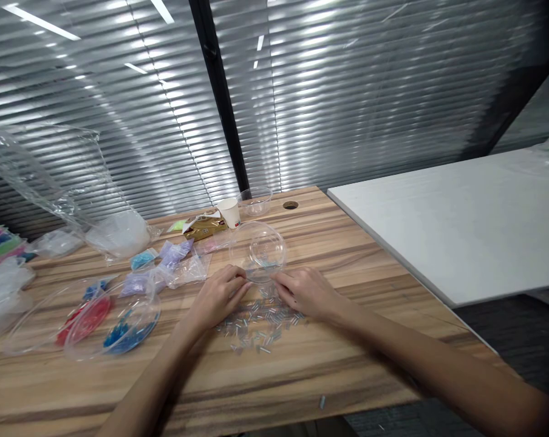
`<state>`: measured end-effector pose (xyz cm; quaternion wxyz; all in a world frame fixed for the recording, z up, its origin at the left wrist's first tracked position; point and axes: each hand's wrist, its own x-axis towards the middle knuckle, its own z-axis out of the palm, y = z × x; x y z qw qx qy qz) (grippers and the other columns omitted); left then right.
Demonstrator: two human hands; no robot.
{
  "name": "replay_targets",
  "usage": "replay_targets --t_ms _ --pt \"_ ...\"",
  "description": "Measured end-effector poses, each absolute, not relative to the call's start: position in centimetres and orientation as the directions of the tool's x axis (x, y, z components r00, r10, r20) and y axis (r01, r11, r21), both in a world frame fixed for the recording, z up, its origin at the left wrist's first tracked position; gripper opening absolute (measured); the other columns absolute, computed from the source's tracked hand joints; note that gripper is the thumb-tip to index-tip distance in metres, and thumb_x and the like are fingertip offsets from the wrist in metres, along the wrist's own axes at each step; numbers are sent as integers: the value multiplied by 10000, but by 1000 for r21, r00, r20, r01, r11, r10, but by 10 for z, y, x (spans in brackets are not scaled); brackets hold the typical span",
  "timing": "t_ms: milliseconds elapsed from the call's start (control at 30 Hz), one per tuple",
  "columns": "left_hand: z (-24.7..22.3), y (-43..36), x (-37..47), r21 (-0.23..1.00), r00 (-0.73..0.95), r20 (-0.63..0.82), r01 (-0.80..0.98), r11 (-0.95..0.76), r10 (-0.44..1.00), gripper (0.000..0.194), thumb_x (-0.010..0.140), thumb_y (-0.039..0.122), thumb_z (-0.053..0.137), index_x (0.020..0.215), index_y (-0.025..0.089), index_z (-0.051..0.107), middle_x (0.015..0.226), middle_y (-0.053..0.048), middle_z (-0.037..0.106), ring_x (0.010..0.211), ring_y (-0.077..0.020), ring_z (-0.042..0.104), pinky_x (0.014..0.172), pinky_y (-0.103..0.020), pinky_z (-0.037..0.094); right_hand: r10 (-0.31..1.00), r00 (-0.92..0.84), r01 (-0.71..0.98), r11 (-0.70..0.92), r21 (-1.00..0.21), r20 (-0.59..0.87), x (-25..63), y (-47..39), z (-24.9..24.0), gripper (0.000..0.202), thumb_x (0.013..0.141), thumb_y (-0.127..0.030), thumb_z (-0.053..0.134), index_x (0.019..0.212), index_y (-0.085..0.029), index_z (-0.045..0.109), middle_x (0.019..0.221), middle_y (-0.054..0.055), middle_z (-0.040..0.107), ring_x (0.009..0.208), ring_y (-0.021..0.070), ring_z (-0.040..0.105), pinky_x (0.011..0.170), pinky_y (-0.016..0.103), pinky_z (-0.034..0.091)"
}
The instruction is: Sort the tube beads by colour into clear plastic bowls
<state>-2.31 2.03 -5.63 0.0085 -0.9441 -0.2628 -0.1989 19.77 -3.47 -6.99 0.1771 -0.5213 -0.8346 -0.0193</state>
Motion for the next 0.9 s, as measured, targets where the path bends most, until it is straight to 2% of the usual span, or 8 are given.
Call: replay_targets --t_ms 233,567,900 --pt "-53 21 -24 69 768 409 512 -856 492 158 887 216 428 827 137 552 890 -55 544 825 -134 493 741 -274 398 864 -375 884 443 -153 336 199 -34 -71 207 876 -248 396 895 -199 596 709 19 630 605 109 542 538 234 204" --pt "-49 21 -23 40 721 494 540 -841 486 200 890 218 416 771 138 557 809 -54 561 775 -139 482 748 -303 372 817 -353 840 491 -230 455 200 -31 -78 230 878 -223 414 984 -160 608 750 50 633 701 106 561 641 196 327" --pt "-50 22 -23 24 701 537 543 -839 470 166 871 180 446 737 136 533 772 -36 547 749 -131 461 741 -291 361 763 -328 834 511 -209 557 201 -30 -77 218 867 -208 424 944 -165 624 769 30 651 695 113 585 631 207 346"
